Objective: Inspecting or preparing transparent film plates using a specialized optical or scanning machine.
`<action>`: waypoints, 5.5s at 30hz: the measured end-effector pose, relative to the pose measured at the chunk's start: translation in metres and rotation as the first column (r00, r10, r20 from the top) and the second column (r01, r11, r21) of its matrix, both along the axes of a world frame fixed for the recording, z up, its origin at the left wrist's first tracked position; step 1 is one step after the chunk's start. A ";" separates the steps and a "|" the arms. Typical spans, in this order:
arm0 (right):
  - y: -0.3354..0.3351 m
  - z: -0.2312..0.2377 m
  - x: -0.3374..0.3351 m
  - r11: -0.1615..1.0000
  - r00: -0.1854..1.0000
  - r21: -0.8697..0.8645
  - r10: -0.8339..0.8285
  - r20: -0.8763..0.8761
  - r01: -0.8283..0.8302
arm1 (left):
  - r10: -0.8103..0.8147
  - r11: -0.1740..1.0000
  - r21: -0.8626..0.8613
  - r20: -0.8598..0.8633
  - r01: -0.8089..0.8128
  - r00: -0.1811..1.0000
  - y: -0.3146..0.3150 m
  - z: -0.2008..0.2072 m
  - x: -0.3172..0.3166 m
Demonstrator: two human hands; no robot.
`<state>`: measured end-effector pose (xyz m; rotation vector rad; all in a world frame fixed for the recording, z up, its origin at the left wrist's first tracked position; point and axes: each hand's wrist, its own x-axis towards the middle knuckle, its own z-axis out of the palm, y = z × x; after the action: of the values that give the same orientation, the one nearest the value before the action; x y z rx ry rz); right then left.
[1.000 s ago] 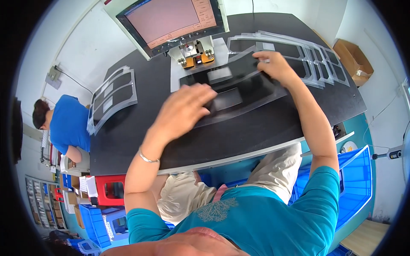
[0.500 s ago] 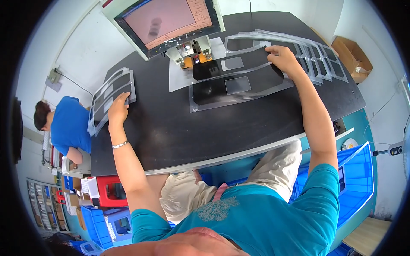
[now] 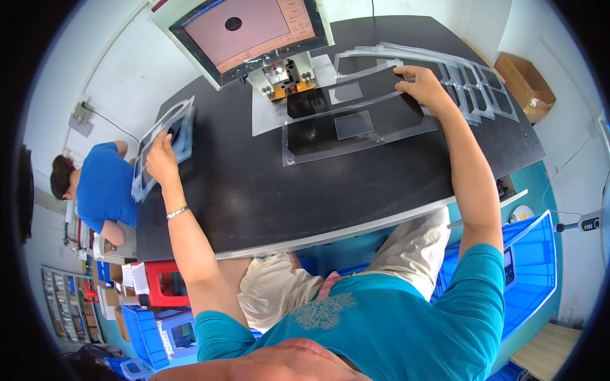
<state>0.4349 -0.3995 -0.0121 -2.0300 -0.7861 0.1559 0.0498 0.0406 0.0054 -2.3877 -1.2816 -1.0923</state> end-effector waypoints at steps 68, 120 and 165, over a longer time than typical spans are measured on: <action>-0.034 -0.014 0.056 0.958 0.847 0.049 -0.275 0.455 0.284 | -0.803 0.497 0.041 -0.355 0.867 0.478 -0.193 -0.010 0.063; 0.010 -0.012 -0.016 0.953 0.797 -0.292 0.240 0.554 -0.083 | -0.812 0.569 -0.201 -0.293 0.798 0.505 -0.164 -0.047 0.109; 0.025 0.008 -0.043 0.974 0.956 -0.021 0.226 0.189 -0.226 | -0.726 0.688 -0.166 -0.171 0.707 0.666 -0.119 -0.051 0.127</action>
<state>0.3922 -0.3745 -0.0040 -1.9693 -1.1398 0.0918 0.1770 -0.0786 -0.0461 -3.0724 -0.2631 -0.8735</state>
